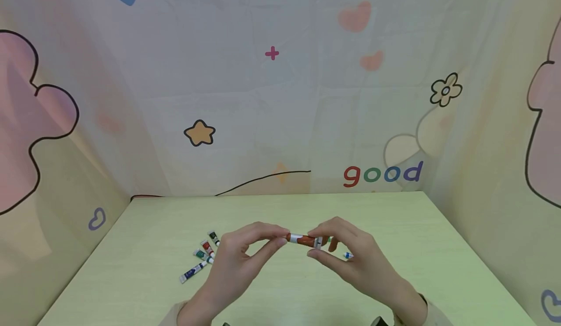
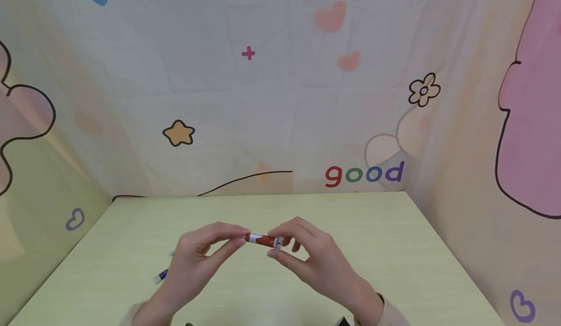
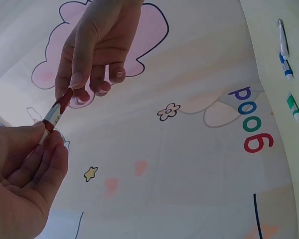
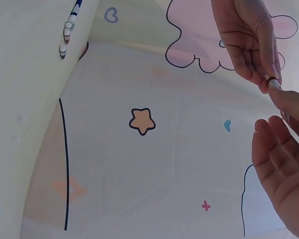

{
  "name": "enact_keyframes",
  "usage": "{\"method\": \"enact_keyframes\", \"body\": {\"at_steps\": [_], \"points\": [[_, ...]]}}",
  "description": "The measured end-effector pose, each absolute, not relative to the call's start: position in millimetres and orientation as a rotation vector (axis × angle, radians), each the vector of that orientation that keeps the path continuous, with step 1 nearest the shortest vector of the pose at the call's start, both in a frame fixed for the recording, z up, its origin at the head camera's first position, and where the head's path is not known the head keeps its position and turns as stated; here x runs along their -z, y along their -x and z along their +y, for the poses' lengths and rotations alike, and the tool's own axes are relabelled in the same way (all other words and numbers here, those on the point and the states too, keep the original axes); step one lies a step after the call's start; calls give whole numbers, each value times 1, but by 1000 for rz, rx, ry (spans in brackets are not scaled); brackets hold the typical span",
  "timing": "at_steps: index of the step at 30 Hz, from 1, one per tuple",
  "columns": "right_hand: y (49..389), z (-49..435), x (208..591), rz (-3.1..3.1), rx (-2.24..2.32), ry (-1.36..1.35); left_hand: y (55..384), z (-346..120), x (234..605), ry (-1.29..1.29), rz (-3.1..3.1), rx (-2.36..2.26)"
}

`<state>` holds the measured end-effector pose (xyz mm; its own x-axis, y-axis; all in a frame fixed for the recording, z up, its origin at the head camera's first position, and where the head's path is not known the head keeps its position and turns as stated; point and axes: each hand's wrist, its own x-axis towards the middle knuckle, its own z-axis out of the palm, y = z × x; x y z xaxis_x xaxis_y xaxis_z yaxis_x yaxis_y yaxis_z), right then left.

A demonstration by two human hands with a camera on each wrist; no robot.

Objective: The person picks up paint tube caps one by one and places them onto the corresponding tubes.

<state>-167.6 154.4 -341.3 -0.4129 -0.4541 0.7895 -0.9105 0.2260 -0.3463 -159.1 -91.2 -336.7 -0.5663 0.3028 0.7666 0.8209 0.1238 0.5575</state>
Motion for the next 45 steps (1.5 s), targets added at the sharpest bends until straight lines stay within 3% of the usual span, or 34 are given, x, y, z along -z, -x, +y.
{"method": "enact_keyframes", "body": {"at_steps": [13,20,33,45], "points": [[172,152,339,-1806,-985,-1342,160,-93,337,1098,-1921,1484],[172,158,342,-1889,-1118,-1493,159,-94,336,1170,-1894,1473],[168,166,343,-2179,-1445,-1457,160,-94,338,1358,-1787,1408],[171,162,346,-2192,-1465,-1469,160,-102,334,1217,-2042,1354]]}}
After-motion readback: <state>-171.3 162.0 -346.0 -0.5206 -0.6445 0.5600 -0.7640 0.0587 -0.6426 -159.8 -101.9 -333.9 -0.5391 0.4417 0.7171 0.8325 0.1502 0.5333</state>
